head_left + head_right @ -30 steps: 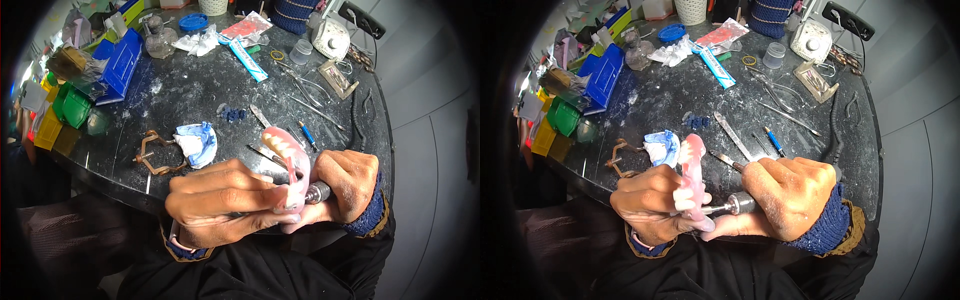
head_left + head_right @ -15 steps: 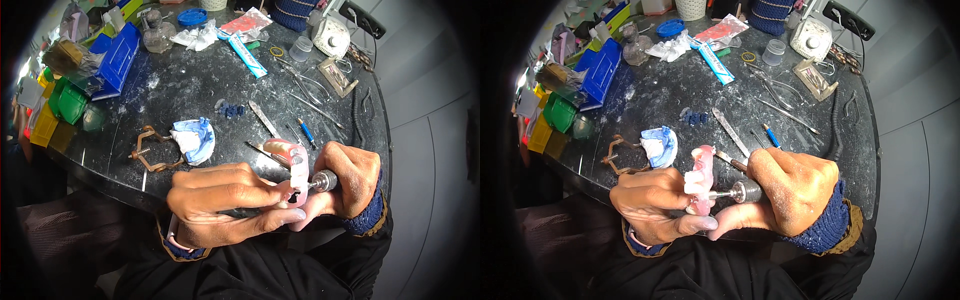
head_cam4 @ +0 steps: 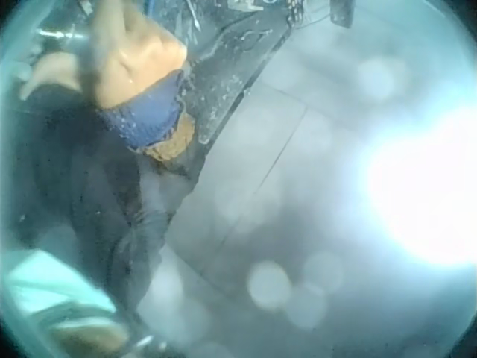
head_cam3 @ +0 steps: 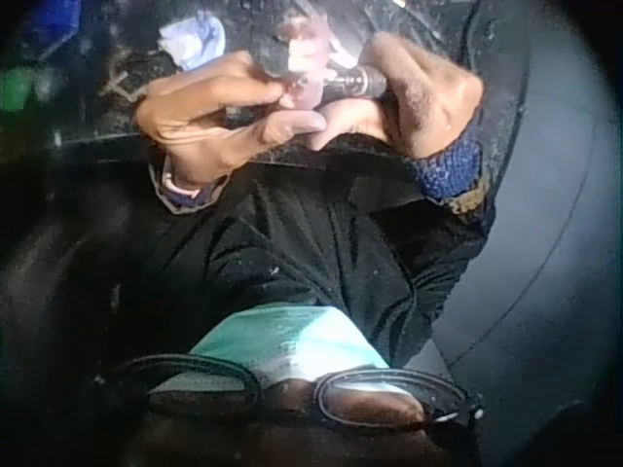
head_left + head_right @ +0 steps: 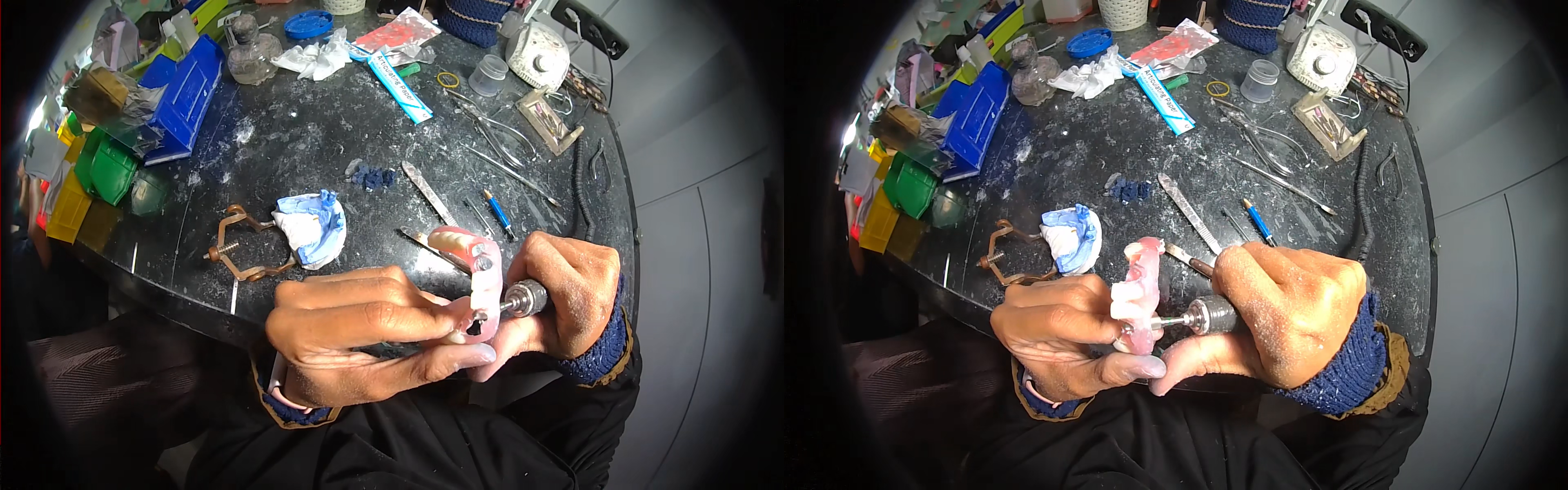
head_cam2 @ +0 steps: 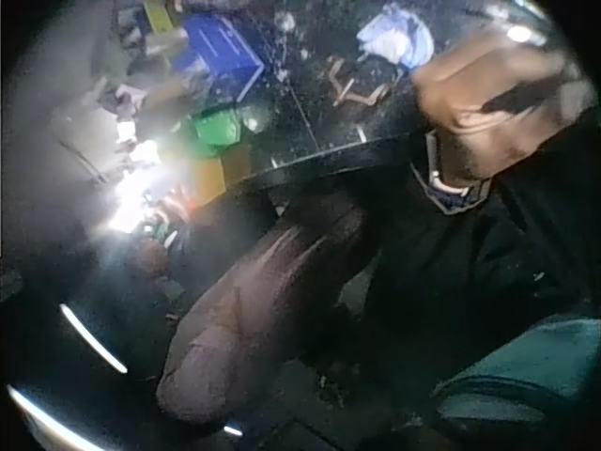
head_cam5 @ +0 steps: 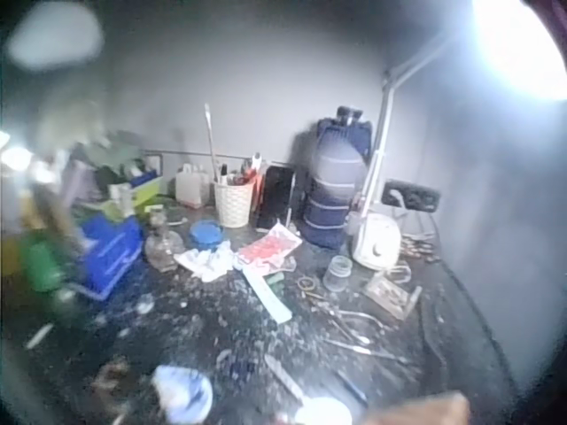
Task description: The person separates a denture from its dental cast using a knife, then trims and grinds the denture edges using a rotary tool.
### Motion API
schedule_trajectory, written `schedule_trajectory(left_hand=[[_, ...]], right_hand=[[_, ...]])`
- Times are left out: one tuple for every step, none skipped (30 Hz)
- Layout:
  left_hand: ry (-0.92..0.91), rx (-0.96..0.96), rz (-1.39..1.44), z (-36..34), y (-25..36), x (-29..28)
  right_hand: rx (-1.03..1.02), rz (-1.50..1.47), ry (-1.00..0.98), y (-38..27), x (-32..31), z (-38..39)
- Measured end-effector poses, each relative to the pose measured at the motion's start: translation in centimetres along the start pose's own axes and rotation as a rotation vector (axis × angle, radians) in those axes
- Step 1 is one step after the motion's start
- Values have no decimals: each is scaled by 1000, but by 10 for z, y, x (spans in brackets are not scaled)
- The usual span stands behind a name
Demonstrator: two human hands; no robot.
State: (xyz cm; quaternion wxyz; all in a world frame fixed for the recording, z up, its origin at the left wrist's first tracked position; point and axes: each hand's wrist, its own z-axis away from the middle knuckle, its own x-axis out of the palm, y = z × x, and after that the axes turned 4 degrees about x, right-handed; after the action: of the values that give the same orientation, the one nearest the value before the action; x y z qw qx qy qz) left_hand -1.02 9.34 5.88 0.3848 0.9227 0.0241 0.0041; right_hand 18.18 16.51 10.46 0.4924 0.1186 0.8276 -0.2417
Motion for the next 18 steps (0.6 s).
schedule_trajectory(left_hand=[[-7,4,-5,0,0,-1],[-7,4,-6,0,0,0],[-4,-2,-1,0,0,0],[-1,-8,3,1,0,1],[-2,-9,3,0,0,1],[-6,-7,-2,0,0,0],[-9,-3,-7,-1,1,0],[-8,-1,-9,-1,1,-1],[-4,7,-5,0,1,-1],[1,14,-1,0,0,-1],[2,15,-2,0,0,-1],[-4,2,5,1,0,-1],[-11,-10,16,1,-1,-1],[-12,-8,19,1,-1,-2],[-23,-3,12,1,-2,-3],[-33,1,2,2,-2,-4],[-31,1,2,3,-3,-4],[-29,7,5,4,-4,-4]], right_hand=[[-11,12,-11,0,0,0],[-11,11,-11,1,0,-1],[-2,2,-6,1,0,-1],[8,-7,0,1,0,0],[8,-7,1,1,0,0],[-1,-8,-8,2,0,0],[-12,-8,-15,1,-1,-1],[-14,-8,-15,1,-1,-1],[-17,-2,-20,1,-1,-1],[-20,2,-25,2,-1,0],[-21,2,-25,2,-1,0],[-15,1,-18,1,0,0],[-6,4,-11,1,-1,0],[-5,7,-11,0,-1,-1],[-16,10,-22,-2,-3,-2],[-29,10,-34,-3,-4,-3],[-31,10,-35,-3,-3,-4],[-35,17,-38,-3,-3,-5]])
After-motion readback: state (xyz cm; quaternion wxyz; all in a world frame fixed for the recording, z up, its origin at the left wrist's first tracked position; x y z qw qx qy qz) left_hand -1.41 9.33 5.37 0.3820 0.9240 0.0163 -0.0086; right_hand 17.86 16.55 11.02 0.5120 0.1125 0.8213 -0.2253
